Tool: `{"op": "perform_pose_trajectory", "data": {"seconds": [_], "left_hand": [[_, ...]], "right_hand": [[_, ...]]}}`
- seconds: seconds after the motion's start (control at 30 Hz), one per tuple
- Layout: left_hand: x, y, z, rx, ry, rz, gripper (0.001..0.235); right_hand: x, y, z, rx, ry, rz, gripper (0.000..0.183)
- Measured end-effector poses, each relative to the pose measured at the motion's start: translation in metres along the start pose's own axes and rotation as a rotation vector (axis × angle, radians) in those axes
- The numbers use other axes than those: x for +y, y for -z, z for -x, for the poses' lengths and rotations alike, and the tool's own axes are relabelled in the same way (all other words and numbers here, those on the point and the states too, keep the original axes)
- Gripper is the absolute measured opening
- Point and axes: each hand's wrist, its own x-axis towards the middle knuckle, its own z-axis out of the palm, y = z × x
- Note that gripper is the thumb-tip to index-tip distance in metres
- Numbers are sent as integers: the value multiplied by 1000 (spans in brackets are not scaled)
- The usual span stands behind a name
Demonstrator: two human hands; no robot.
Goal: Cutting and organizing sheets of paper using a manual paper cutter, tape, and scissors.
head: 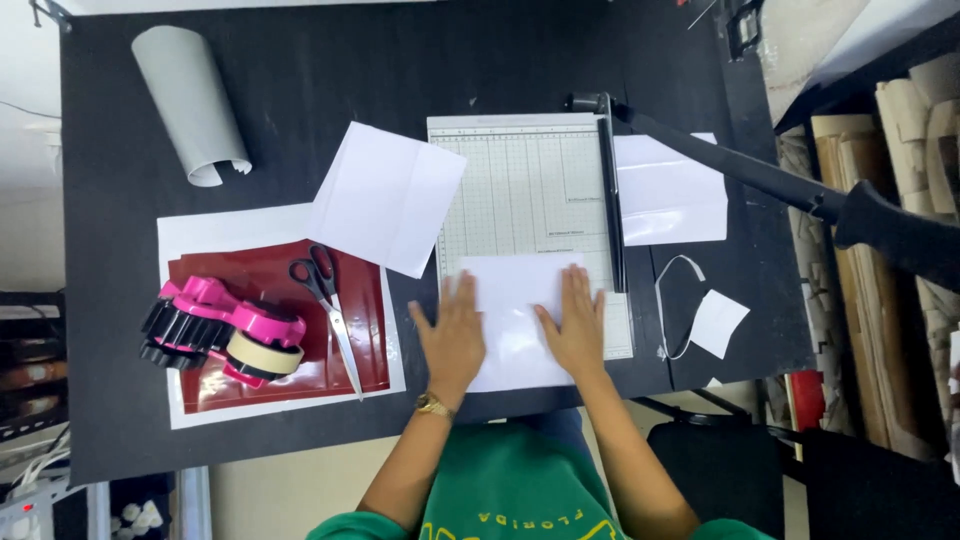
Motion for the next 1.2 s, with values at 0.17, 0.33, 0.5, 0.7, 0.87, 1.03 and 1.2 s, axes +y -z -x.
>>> {"op": "perform_pose_trajectory", "data": {"seconds": [0.17, 0.33, 0.5, 0.7, 0.87, 1.03, 1.2], "left_hand": [[-22, 9, -10, -57, 11, -34, 55], [-3, 0, -17, -58, -88, -18, 58], [8, 1, -19, -162, -112, 188, 56], [6, -6, -20, -168, -62, 91, 62], [4, -7, -16, -109, -39, 63, 64], [-1, -13, -28, -53, -44, 93, 56], [-12, -7, -42, 176, -129, 19, 50]], "right_hand": [[11, -7, 13, 89, 46, 1, 75], [-45, -19, -11, 37, 177, -61, 66], [-72, -54, -26, -34, 541, -287, 73], [-46, -53, -23, 7, 482, -5, 78], [0, -37, -21, -44, 441, 196, 76], [-5, -19, -28, -140, 269, 318, 62], [-52, -29, 26, -129, 418, 230, 63]]}}
